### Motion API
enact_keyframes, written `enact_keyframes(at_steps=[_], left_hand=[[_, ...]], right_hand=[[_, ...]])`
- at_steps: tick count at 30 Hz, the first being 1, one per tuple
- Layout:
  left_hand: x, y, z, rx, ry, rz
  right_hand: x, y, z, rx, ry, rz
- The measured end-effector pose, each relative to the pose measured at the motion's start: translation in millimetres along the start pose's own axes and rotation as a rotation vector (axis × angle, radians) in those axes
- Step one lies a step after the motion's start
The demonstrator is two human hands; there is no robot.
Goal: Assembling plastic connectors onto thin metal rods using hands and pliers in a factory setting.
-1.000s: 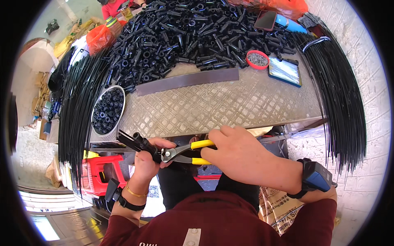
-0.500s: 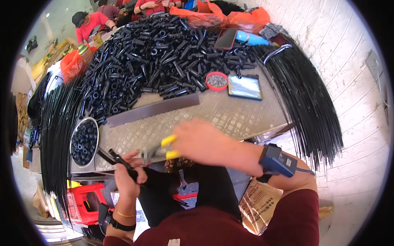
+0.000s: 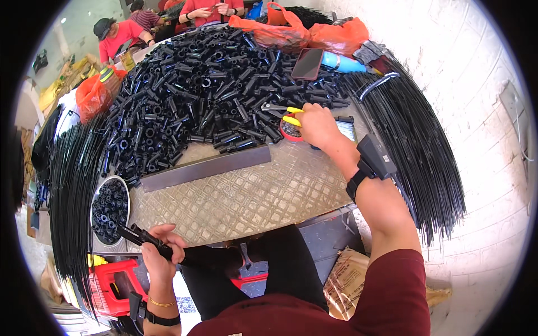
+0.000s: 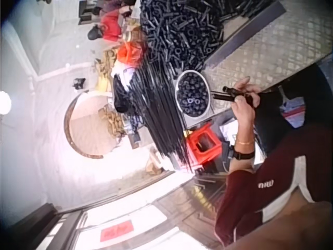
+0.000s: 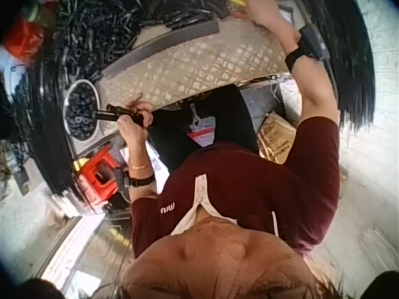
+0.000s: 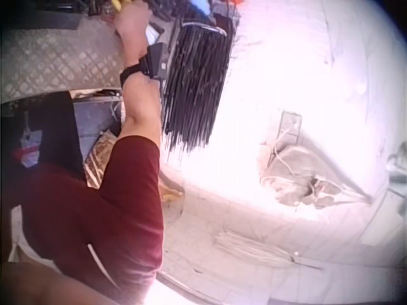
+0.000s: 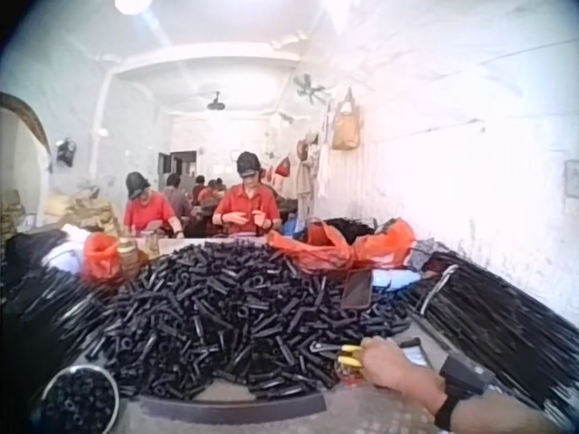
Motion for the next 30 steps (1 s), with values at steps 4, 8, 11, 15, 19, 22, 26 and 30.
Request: enact_keyframes(at_steps=[4,8,11,15,19,22,26,30], left_hand=[[-1.1,-0.1,0.4,-0.034,0.001,0.012],[-0.6,0.4,0.1,-0.021,-0.028,0.024],[-0.4,0.7,0.3,-0.016,-0.028,0.027],[-1.4,-0.1,1.1,-0.015,-0.026,0.025],[-1.4,0.5,1.1,-0.010,-0.036,0.013],[5.2,5.7,1.5,-0.028,-0.050,0.044],[37.6,10.6,10.1,-0.150,-0.133,0.041],[81.4,14.1,26.4,-0.205,-0.463,0.102]], right_hand=[[3.9,7.6,1.6,0.007,0.160,-0.095],[11.0,21.1,-0.4,0.196,0.199,-0.386],[9.4,26.6,-2.5,0.347,0.177,-0.582],[6.4,27.8,1.5,0.537,0.198,-1.042],[-4.0,25.3,4.1,0.614,0.209,-1.335],[-23.4,6.5,8.4,0.714,0.168,-1.417],[-66.7,-85.3,26.8,0.381,0.150,-1.295],[-110.0,-202.2,65.9,-0.227,0.470,-0.940]])
Point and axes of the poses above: each hand's wrist, its own z-axis away from the middle knuckle, its own x-axis out of the palm, y = z × x, the point moved 4 cm from there along -z, towards the middle knuckle, and after that the axes turned 14 degrees about -x, right-handed, at the moved point
